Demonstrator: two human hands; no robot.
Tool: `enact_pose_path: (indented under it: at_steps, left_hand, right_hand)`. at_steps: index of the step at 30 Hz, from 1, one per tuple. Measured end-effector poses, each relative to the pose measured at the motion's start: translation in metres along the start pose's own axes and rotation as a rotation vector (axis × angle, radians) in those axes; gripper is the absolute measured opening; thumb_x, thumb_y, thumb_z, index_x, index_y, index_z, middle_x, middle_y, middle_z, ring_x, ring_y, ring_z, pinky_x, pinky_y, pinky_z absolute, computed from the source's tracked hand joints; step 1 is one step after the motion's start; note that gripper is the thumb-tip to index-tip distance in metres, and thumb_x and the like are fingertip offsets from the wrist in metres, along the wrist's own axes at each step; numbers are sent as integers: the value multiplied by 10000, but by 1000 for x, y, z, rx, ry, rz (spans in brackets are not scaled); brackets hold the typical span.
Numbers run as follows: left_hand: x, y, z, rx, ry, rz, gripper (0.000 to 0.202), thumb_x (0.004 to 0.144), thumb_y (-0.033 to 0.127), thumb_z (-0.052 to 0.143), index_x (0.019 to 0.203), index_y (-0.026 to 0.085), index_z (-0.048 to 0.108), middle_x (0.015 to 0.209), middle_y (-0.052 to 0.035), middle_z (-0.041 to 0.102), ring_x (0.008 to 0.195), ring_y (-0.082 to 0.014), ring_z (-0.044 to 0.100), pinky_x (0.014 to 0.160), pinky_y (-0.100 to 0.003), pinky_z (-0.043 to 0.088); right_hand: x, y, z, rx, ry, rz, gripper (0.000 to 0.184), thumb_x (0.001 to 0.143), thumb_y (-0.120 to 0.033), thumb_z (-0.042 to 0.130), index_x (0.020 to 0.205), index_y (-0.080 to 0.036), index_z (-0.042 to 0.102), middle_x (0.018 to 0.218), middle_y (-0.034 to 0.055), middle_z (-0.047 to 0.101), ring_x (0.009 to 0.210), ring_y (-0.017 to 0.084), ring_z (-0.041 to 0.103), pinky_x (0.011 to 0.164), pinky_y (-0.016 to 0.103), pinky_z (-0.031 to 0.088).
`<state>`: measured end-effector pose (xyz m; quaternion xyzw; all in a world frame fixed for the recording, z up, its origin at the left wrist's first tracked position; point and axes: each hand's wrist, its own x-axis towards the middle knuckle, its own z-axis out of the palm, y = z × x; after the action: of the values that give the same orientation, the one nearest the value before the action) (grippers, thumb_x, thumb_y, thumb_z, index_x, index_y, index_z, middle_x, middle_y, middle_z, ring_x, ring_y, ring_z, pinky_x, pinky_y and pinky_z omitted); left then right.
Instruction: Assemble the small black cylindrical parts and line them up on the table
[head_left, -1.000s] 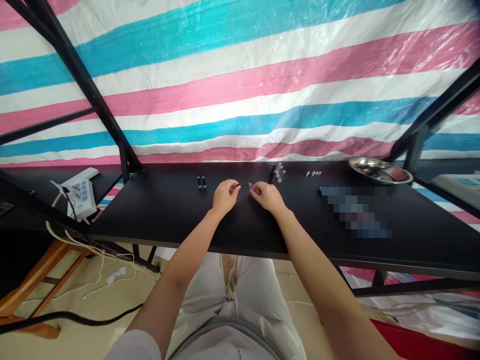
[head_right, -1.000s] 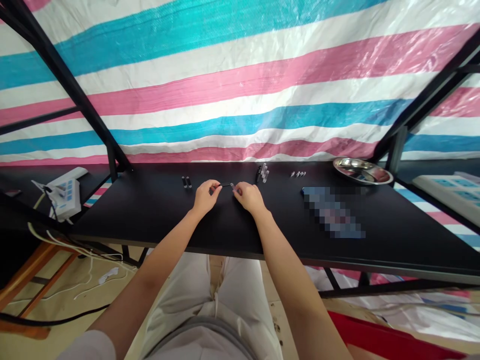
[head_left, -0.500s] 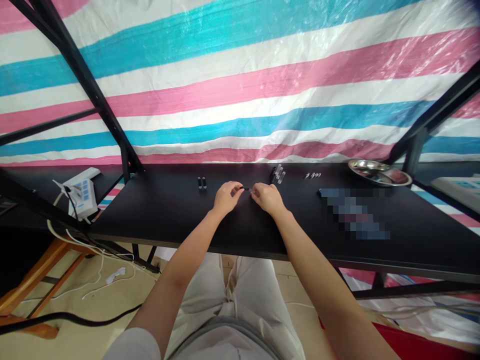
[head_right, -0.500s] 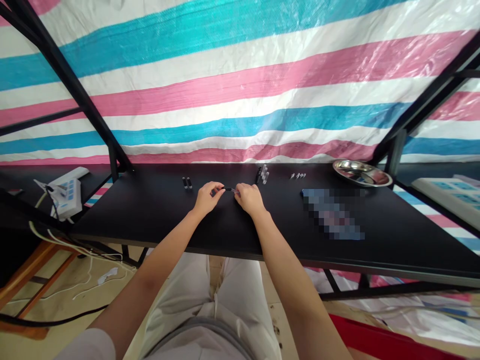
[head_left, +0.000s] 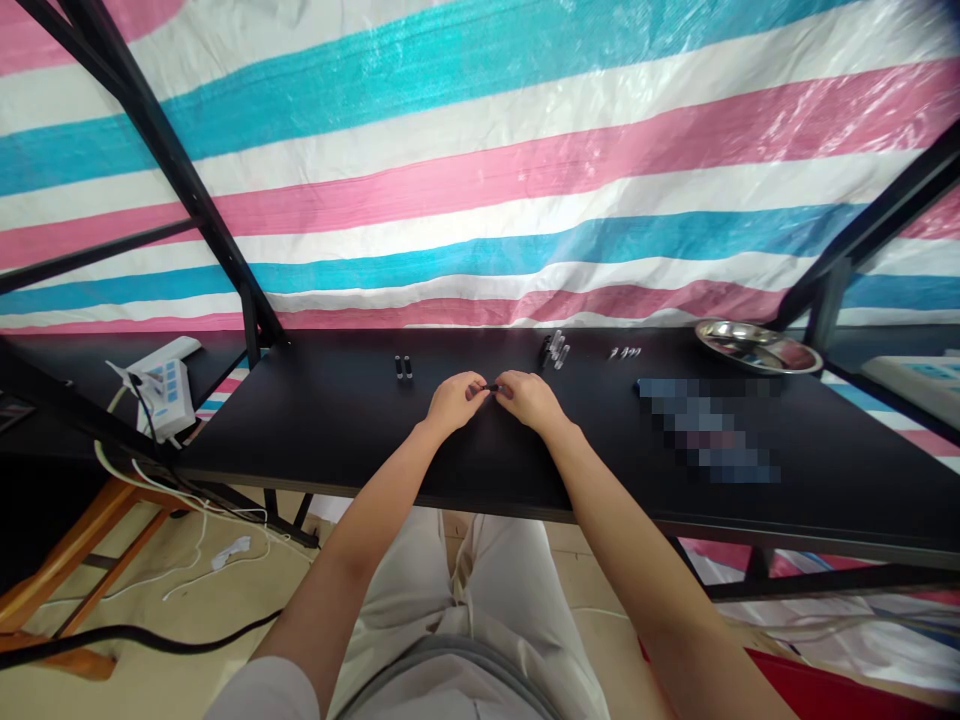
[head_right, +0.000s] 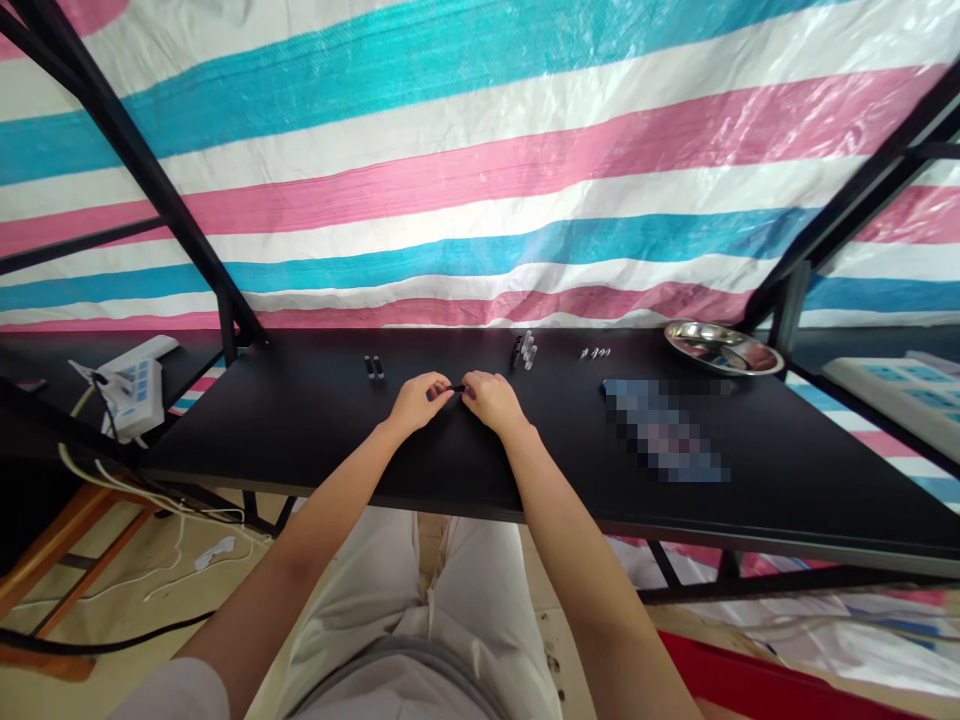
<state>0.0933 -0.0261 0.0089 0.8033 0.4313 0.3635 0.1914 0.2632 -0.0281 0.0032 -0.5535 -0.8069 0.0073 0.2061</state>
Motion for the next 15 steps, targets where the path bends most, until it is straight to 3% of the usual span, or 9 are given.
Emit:
enact_pose_path:
  at_steps: [10, 12, 15]
  left_hand:
    - [1, 1, -4, -20, 65, 21, 140, 773, 235, 591, 902, 185, 616, 795, -5, 651, 658, -101, 563, 669, -237, 478]
    - [1, 2, -9, -42, 128, 27, 152, 778, 259, 590, 908, 185, 619, 791, -8, 654, 662, -103, 567, 656, -232, 472]
    - [1, 0, -24, -110, 322, -11, 159, 816, 296, 539, 885, 179, 620, 790, -24, 660, 683, -108, 585, 625, -224, 459]
  right_hand:
    - [2, -7, 6, 127, 52, -25, 79, 776, -230, 487, 747, -186, 546, 710, 23, 593, 702, 159, 537, 661, 258, 331]
    - [4, -13, 7, 219, 73, -15, 94, 772, -248, 494, 706, -189, 525, 687, 20, 584, 660, 149, 525, 637, 251, 342]
    - [11, -24, 7, 394, 87, 40, 114, 750, -287, 527, 683, -196, 508, 669, 12, 579, 604, 133, 501, 604, 242, 363]
